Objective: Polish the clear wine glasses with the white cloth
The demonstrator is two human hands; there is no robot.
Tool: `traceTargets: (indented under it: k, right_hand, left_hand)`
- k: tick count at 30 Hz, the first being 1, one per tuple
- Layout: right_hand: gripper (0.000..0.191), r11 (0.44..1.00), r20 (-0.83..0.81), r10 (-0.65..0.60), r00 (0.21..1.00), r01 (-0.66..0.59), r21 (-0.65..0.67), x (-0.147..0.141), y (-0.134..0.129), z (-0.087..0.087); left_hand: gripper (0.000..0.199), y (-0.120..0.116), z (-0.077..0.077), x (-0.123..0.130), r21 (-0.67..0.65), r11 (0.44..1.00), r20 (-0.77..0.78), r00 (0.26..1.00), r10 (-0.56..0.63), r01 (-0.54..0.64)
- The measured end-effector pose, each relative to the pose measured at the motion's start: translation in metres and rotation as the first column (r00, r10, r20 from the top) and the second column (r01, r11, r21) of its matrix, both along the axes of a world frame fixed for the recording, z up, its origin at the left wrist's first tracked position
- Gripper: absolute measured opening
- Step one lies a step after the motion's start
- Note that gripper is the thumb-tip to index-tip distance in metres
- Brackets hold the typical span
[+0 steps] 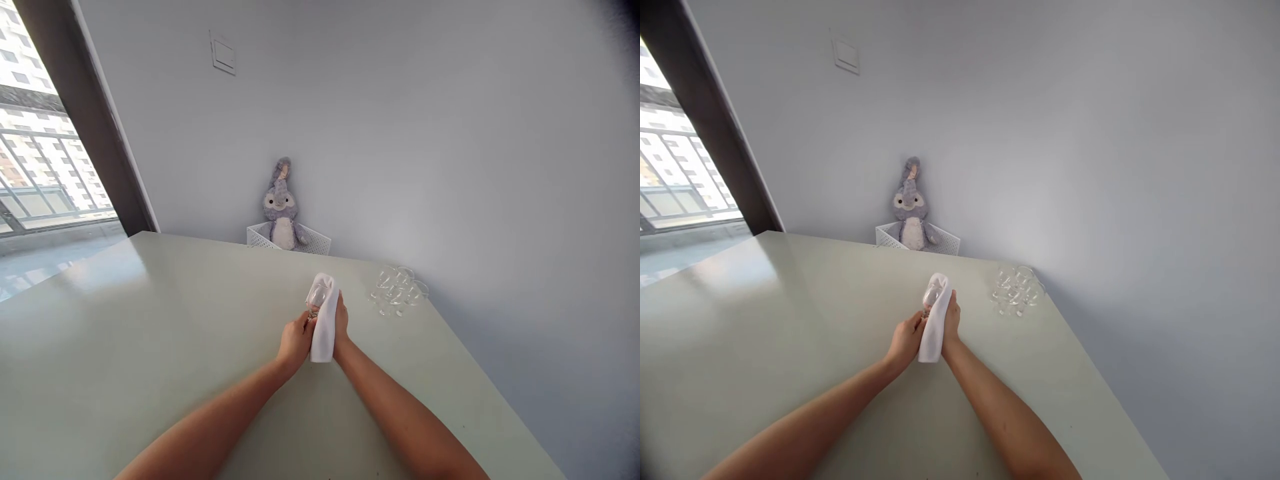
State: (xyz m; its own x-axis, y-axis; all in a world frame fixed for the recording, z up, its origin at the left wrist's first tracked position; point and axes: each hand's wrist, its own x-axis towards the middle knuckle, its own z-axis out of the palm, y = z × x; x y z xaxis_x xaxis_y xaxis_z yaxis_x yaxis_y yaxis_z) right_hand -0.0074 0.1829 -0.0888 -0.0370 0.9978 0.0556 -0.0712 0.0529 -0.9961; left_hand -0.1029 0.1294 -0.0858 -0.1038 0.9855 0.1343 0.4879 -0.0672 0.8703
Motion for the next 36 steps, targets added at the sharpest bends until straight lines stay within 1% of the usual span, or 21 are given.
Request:
traceTargets:
  k: [1, 4, 7, 9, 11, 12, 13, 15, 17, 19, 20, 22, 23, 25, 27, 28, 29, 30, 32, 34, 36]
  right_hand:
    - [0.042, 1.0, -0.024, 0.027, 0.999, -0.027, 0.006, -0.003, -0.006, -0.003]
    - [0.028, 0.998, -0.109, 0.045, 0.993, -0.04, 0.046, -0.013, -0.023, -0.004]
    - [0.033, 0.998, -0.111, 0.04, 0.993, -0.034, 0.058, -0.019, -0.032, -0.004]
    - [0.034, 1.0, -0.127, 0.0, 0.992, 0.002, 0.012, -0.018, -0.03, -0.004]
    - [0.032, 0.998, -0.129, -0.063, 0.99, 0.06, -0.028, -0.011, -0.024, -0.004]
    - [0.031, 0.996, -0.114, -0.084, 0.99, 0.08, -0.036, -0.006, -0.021, -0.004]
    - [0.031, 0.996, -0.087, -0.088, 0.992, 0.086, -0.035, -0.001, -0.018, -0.004]
    - [0.031, 0.999, -0.004, -0.037, 0.999, 0.036, -0.012, 0.006, -0.016, -0.003]
    - [0.031, 0.996, 0.093, 0.086, 0.992, -0.088, 0.016, 0.009, -0.019, -0.002]
    - [0.031, 0.975, 0.145, 0.218, 0.965, -0.222, 0.012, 0.008, -0.024, 0.0]
    - [0.031, 0.961, 0.132, 0.275, 0.952, -0.276, -0.01, 0.007, -0.026, 0.001]
    - [0.032, 0.94, 0.015, 0.334, 0.942, -0.332, -0.081, 0.005, -0.027, 0.002]
    - [0.033, 0.937, -0.07, 0.321, 0.945, -0.327, -0.122, 0.006, -0.025, 0.003]
    - [0.037, 0.949, -0.217, 0.197, 0.956, -0.241, -0.201, 0.012, -0.018, 0.003]
    - [0.039, 0.956, -0.277, 0.04, 0.96, -0.117, -0.268, 0.022, -0.012, 0.002]
    - [0.038, 0.955, -0.281, 0.0, 0.96, -0.084, -0.285, 0.026, -0.01, 0.002]
    - [0.037, 0.955, -0.283, -0.006, 0.959, -0.079, -0.287, 0.03, -0.01, 0.002]
    - [0.036, 0.956, -0.288, 0.025, 0.957, -0.107, -0.274, 0.032, -0.012, 0.002]
    - [0.034, 0.951, -0.307, 0.141, 0.941, -0.215, -0.222, 0.03, -0.02, 0.004]
    - [0.032, 0.936, -0.331, 0.219, 0.918, -0.293, -0.193, 0.02, -0.029, 0.008]
    - [0.03, 0.933, -0.356, 0.21, 0.911, -0.296, -0.207, 0.008, -0.036, 0.01]
  left_hand:
    - [0.026, 0.0, 0.0, 0.0, 0.016, 1.0, 0.027, 1.0, 0.006, -0.006]
    - [0.021, 0.002, -0.002, -0.001, 0.101, 0.995, 0.143, 0.99, 0.011, -0.026]
    - [0.014, 0.002, -0.007, -0.002, 0.184, 0.982, 0.251, 0.968, -0.007, -0.041]
    - [0.013, 0.002, -0.007, -0.004, 0.246, 0.969, 0.191, 0.981, -0.025, -0.023]
    - [0.011, 0.003, -0.004, -0.009, 0.313, 0.949, 0.049, 0.998, -0.049, 0.031]
    - [0.012, 0.004, 0.0, -0.012, 0.332, 0.943, 0.006, 0.999, -0.041, 0.036]
    - [0.015, 0.006, 0.003, -0.015, 0.338, 0.941, 0.001, 1.0, -0.024, 0.023]
    - [0.024, 0.011, 0.011, -0.022, 0.301, 0.953, 0.11, 0.994, -0.007, -0.026]
    - [0.041, 0.015, 0.017, -0.028, 0.198, 0.98, 0.316, 0.947, -0.058, -0.006]
    - [0.055, 0.017, 0.021, -0.032, 0.097, 0.992, 0.517, 0.847, -0.12, 0.081]
    - [0.057, 0.018, 0.022, -0.034, 0.064, 0.992, 0.593, 0.795, -0.124, 0.106]
    - [0.057, 0.017, 0.024, -0.036, 0.045, 0.994, 0.687, 0.719, -0.104, 0.102]
    - [0.056, 0.017, 0.025, -0.036, 0.058, 0.995, 0.715, 0.692, -0.101, 0.085]
    - [0.055, 0.017, 0.029, -0.037, 0.11, 0.992, 0.756, 0.643, -0.123, 0.06]
    - [0.055, 0.017, 0.033, -0.037, 0.163, 0.986, 0.784, 0.603, -0.152, 0.036]
    - [0.055, 0.016, 0.035, -0.036, 0.186, 0.982, 0.79, 0.592, -0.159, 0.015]
    - [0.055, 0.015, 0.036, -0.034, 0.208, 0.978, 0.79, 0.591, -0.163, -0.009]
    - [0.055, 0.013, 0.037, -0.031, 0.231, 0.972, 0.784, 0.598, -0.164, -0.037]
    - [0.056, 0.008, 0.036, -0.021, 0.292, 0.953, 0.755, 0.631, -0.177, -0.083]
    - [0.056, 0.0, 0.032, -0.009, 0.379, 0.92, 0.698, 0.684, -0.211, -0.102]
    - [0.055, -0.006, 0.028, 0.003, 0.483, 0.87, 0.605, 0.757, -0.247, -0.102]
